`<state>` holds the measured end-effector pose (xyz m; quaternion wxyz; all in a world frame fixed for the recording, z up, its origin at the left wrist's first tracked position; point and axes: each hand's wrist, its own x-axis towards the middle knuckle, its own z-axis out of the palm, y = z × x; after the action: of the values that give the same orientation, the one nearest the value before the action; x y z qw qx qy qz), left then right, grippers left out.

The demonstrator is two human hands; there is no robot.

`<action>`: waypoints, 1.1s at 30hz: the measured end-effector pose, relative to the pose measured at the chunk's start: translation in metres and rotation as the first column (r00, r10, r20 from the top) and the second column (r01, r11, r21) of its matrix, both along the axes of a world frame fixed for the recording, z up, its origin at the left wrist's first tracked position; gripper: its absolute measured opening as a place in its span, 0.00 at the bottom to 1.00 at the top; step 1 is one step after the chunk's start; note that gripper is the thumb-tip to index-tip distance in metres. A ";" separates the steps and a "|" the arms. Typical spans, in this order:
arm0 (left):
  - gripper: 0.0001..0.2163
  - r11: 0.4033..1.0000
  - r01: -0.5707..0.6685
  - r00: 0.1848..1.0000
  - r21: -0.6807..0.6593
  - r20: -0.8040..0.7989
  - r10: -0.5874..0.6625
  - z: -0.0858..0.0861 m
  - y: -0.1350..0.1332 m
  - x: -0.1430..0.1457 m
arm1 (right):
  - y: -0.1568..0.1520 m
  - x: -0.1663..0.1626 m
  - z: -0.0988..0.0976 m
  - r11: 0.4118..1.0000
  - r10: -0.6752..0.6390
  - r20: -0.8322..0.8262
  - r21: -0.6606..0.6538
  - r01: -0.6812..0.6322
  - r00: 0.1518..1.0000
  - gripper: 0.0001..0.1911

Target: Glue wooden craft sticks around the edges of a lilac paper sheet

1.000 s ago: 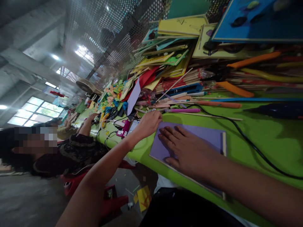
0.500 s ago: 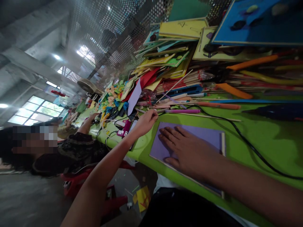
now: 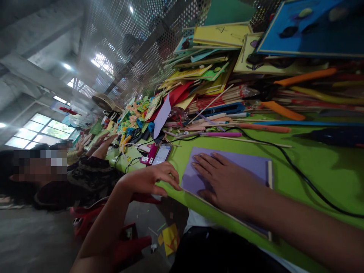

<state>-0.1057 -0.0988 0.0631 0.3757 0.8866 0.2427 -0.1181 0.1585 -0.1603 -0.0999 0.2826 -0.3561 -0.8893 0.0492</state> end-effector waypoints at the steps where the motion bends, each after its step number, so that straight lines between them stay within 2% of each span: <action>1: 0.13 0.999 0.018 1.000 0.038 0.018 -0.019 0.003 -0.001 0.000 | 0.000 0.000 -0.001 1.000 -0.004 0.004 0.002 0.004 1.000 0.42; 2: 0.14 0.995 0.001 0.999 0.098 0.043 -0.005 0.002 0.001 0.002 | 0.000 0.001 -0.001 1.000 -0.005 0.014 0.008 0.005 1.000 0.41; 4: 0.12 0.964 -0.109 0.990 0.243 0.109 0.085 -0.008 0.009 0.014 | 0.000 0.002 0.000 0.999 -0.006 0.034 0.040 0.005 0.999 0.39; 6: 0.11 0.898 -0.186 0.980 0.399 0.136 0.143 -0.025 0.021 0.032 | 0.000 0.003 0.001 0.996 0.001 0.042 0.090 -0.005 0.999 0.38; 8: 0.11 0.820 -0.188 0.981 0.541 0.136 0.136 -0.043 0.034 0.051 | 0.001 0.002 0.002 0.994 0.004 0.044 0.106 -0.009 0.999 0.38; 10: 0.09 0.768 -0.147 0.989 0.623 0.096 0.112 -0.056 0.044 0.064 | 0.002 0.002 0.004 0.998 0.002 0.053 0.062 -0.005 0.999 0.40; 14: 0.06 0.716 -0.006 0.997 0.698 -0.052 0.060 -0.065 0.055 0.072 | 0.002 0.000 0.006 1.000 0.011 0.046 -0.021 -0.010 0.999 0.42; 19: 0.06 0.651 0.068 0.995 0.756 -0.102 0.014 -0.065 0.055 0.069 | 0.002 0.002 0.005 0.999 0.037 0.046 0.002 -0.037 0.998 0.41; 24: 0.06 0.576 0.193 0.980 0.794 -0.180 -0.079 -0.063 0.054 0.073 | 0.002 0.003 0.007 0.999 0.035 0.061 -0.005 -0.035 0.997 0.41; 28: 0.05 0.554 0.274 0.960 0.787 -0.263 -0.101 -0.058 0.055 0.077 | 0.001 0.002 0.008 0.999 0.034 0.057 0.014 -0.035 0.998 0.41; 33: 0.06 0.542 0.307 0.949 0.782 -0.296 -0.111 -0.057 0.056 0.079 | 0.001 0.002 0.009 0.998 0.019 0.046 0.062 -0.022 0.999 0.40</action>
<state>-0.0265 -0.0424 0.0058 -0.1232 0.9634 0.1997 -0.1296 0.1602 -0.1594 -0.0909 0.2728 -0.3389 -0.9003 0.0160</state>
